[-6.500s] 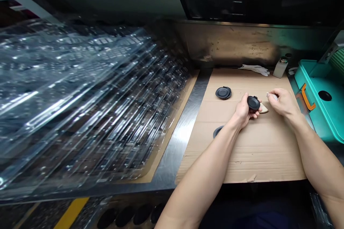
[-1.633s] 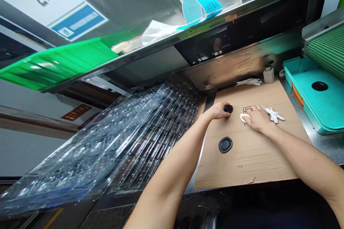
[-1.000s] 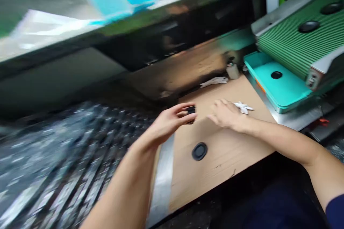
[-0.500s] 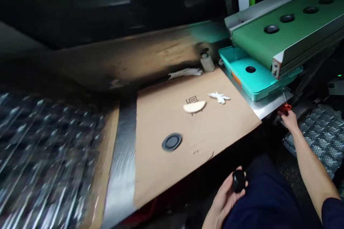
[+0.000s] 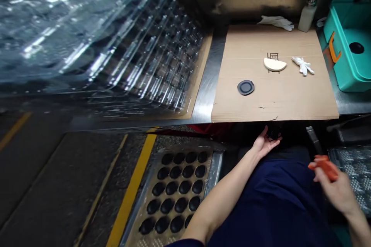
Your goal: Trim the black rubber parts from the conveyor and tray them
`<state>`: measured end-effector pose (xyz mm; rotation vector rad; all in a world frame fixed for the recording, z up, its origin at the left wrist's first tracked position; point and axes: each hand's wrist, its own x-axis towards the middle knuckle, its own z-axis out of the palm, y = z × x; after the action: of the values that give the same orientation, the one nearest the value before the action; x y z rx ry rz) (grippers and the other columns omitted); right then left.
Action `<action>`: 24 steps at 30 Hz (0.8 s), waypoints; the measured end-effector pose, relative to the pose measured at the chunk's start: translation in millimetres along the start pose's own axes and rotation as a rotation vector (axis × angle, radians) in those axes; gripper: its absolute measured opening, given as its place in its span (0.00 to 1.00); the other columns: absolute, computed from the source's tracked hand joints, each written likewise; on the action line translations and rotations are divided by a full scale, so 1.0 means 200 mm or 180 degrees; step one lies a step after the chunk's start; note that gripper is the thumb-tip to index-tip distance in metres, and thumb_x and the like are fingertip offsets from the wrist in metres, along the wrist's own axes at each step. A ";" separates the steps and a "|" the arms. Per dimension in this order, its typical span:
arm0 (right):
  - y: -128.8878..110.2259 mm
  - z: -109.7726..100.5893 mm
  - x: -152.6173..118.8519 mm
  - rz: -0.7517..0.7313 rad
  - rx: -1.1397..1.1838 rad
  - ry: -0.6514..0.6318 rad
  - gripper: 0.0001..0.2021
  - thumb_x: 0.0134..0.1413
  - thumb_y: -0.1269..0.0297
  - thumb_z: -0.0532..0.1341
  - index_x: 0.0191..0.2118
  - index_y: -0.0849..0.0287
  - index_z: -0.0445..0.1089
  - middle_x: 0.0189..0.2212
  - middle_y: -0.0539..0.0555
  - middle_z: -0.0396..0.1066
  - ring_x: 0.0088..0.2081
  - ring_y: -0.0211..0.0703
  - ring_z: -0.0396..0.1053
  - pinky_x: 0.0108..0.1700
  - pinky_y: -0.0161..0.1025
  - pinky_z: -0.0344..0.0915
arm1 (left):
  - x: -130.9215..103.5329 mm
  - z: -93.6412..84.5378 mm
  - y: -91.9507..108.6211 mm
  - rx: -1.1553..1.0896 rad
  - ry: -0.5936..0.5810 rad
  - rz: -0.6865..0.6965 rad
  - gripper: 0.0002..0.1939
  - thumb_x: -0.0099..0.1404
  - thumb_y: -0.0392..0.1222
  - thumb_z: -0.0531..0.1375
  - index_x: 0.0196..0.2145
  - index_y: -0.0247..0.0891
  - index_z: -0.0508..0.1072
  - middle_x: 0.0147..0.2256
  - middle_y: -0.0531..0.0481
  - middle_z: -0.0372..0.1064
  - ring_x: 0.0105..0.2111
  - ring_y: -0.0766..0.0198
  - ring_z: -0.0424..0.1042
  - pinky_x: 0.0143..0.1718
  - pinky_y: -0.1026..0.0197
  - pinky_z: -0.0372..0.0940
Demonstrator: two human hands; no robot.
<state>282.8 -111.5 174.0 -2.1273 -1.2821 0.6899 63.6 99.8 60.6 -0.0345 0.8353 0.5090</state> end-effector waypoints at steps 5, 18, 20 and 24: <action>-0.18 0.32 -0.07 -0.0208 -0.1353 -0.0901 0.24 0.75 0.44 0.49 0.36 0.55 0.71 0.26 0.55 0.77 0.30 0.53 0.79 0.31 0.40 0.63 | 0.03 0.00 0.01 -0.0156 0.0197 0.0395 0.23 0.77 0.55 0.58 0.50 0.28 0.74 0.41 0.34 0.79 0.44 0.52 0.83 0.47 0.53 0.80; -0.33 0.35 0.03 0.0040 -0.2043 -0.1376 0.20 0.78 0.49 0.50 0.41 0.56 0.70 0.29 0.56 0.80 0.36 0.57 0.82 0.32 0.41 0.52 | 0.02 -0.18 0.05 0.2474 0.0090 0.2213 0.33 0.49 0.36 0.79 0.54 0.41 0.82 0.56 0.42 0.78 0.57 0.50 0.75 0.68 0.44 0.62; -0.33 0.36 0.03 0.0044 -0.2065 -0.1385 0.20 0.78 0.49 0.49 0.40 0.57 0.70 0.29 0.57 0.80 0.36 0.58 0.82 0.32 0.41 0.52 | 0.02 -0.19 0.05 0.2763 0.0108 0.2319 0.32 0.51 0.37 0.78 0.55 0.42 0.82 0.56 0.43 0.78 0.58 0.50 0.75 0.68 0.45 0.62; -0.32 0.38 0.02 0.0079 -0.2052 -0.1375 0.20 0.78 0.49 0.49 0.41 0.57 0.70 0.29 0.57 0.80 0.35 0.58 0.81 0.32 0.41 0.51 | 0.03 -0.19 0.04 0.2406 0.0474 0.2282 0.32 0.53 0.40 0.78 0.56 0.42 0.80 0.53 0.44 0.79 0.54 0.52 0.77 0.63 0.47 0.68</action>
<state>194.3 -68.5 163.3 -2.5871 -1.9148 0.8640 37.5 100.7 32.6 0.9605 1.1407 0.8326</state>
